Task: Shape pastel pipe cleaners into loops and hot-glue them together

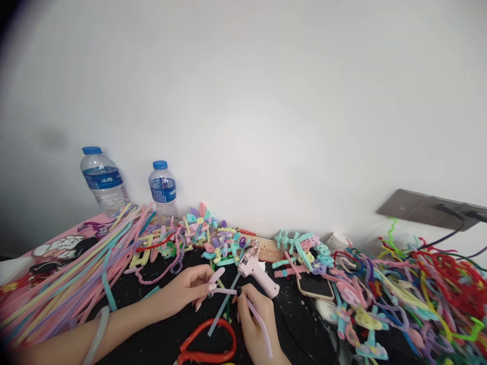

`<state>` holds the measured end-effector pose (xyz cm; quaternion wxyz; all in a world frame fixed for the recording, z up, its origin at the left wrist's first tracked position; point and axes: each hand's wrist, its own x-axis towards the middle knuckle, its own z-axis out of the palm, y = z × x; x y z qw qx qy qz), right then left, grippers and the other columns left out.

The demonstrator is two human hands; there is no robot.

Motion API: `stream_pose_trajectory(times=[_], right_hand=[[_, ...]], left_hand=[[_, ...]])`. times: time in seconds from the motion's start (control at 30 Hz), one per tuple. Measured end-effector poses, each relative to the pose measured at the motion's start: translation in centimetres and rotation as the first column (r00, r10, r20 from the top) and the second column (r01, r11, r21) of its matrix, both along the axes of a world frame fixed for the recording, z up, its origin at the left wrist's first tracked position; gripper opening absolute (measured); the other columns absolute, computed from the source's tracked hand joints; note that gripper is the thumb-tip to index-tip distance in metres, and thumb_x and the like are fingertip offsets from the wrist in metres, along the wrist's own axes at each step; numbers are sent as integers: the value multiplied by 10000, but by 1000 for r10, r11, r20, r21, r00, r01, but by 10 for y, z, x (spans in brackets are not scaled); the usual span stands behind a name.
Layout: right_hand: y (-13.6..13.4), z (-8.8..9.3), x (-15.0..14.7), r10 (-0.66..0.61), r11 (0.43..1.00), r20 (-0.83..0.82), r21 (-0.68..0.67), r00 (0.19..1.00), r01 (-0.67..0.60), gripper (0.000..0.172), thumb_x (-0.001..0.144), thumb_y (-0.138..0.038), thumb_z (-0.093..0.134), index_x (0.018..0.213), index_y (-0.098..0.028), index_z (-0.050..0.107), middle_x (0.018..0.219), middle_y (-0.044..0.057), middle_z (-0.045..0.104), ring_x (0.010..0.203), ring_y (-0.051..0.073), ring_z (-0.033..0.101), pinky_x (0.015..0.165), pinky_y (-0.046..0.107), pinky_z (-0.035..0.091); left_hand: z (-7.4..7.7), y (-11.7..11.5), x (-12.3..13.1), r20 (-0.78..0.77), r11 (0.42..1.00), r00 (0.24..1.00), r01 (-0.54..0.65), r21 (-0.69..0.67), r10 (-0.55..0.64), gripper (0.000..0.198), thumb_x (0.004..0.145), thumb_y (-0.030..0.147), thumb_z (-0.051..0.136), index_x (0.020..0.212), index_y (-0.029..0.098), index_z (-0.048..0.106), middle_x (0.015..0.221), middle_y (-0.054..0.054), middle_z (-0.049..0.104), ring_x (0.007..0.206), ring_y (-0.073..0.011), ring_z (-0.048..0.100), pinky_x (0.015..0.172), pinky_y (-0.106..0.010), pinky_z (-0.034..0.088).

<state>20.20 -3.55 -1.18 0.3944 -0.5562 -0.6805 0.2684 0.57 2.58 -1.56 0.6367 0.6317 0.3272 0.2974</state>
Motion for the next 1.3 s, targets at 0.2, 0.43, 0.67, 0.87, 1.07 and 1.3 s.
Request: stream_pose_trajectory(times=[0.2,0.43,0.67,0.87,1.07,1.3], right_hand=[[1,0,0,15,1000,-4,-5,1000,-15,391,937,-388,350,603,-199,429,524,-33,451,483,117,421,465,219,311],[1,-2,-1,18,999,-2,-26,1000,-18,386,939,-392,343,616,-199,428,530,-35,442,490,118,416,474,223,301],[1,2,-2,28,999,-11,-44,1000,-29,382,936,-393,340,611,-203,406,539,-33,438,496,120,409,477,225,298],[2,0,-1,23,998,6,-52,1000,-23,388,933,-400,332,606,-204,403,532,-30,440,494,122,410,477,228,298],[3,0,-1,34,997,6,-64,999,-33,385,926,-408,338,599,-210,383,531,-36,418,490,120,403,469,226,293],[2,1,-1,36,997,14,-69,999,-35,382,928,-404,337,609,-204,402,534,-32,434,497,121,407,477,227,292]], left_hand=[[2,-1,1,2,1000,1000,-12,-13,12,269,806,418,582,793,159,513,584,60,469,457,-80,444,464,-202,410],[0,0,1,9,1000,1000,2,-11,-2,249,812,397,577,818,152,532,647,42,510,480,-85,463,477,-210,426],[2,-1,0,-18,1000,1000,13,6,-13,215,823,363,564,806,150,539,673,29,543,490,-87,471,486,-210,423],[7,-4,1,-99,998,995,39,54,-34,211,837,344,538,769,145,532,688,17,565,495,-89,493,490,-203,405],[8,-6,-1,-112,996,993,46,80,-37,185,850,313,520,785,140,539,701,19,565,503,-89,501,502,-200,399],[4,-3,-1,-104,995,994,47,90,-37,192,859,314,511,776,143,538,703,16,571,491,-87,498,495,-199,392]])
